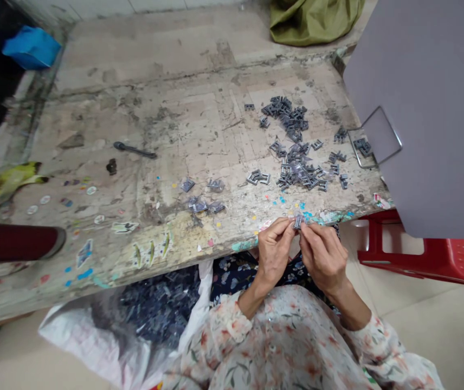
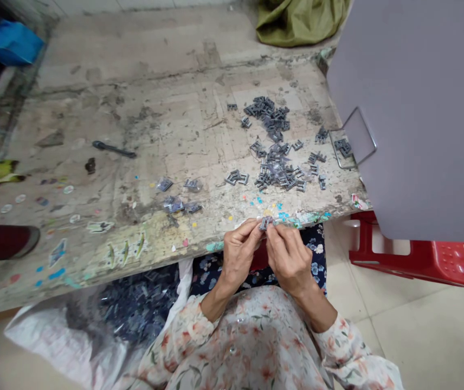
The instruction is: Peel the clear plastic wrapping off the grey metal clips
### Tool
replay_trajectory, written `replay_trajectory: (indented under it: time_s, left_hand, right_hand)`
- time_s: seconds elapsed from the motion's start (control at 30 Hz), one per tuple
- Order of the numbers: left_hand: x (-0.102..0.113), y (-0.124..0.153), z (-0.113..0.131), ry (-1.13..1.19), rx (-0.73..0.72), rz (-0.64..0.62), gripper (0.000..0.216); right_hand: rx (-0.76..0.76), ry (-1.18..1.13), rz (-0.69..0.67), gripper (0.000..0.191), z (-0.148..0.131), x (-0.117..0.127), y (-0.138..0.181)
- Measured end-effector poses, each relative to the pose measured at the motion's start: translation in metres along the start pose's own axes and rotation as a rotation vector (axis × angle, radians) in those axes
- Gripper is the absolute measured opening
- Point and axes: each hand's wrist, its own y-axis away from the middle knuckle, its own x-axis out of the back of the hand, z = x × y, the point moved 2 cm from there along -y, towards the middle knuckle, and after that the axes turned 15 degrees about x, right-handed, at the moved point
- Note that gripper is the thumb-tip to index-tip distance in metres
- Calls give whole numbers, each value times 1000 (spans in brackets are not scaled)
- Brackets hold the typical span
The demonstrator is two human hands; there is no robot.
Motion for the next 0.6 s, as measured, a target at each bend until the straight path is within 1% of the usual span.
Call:
replay_trajectory:
  time_s: [0.13,0.23,0.33,0.43,0.53,0.6]
  left_hand:
    - [1,2,6,-63,-136,44,17]
    - [2,3,8,-82,-158,63,17]
    - [3,3,8,-109,-181,41,18]
    - [6,0,7,-178,-242,20,21]
    - [7,-3,6,-282,-329,10,25]
    - [5,-6,7,-347,-429,-10,25]
  right_hand:
    - [-62,-34,3,34,0,4,-5]
    - [-109,-115,26,28,2,8,-7]
    - [-200,-232,52,32,7,9,-8]
    - [-283,-346,5,39,12,7,-7]
    - [-282,-424,-59,37,14,7,-9]
    - [-267,-447,-59,35,16,12,-11]
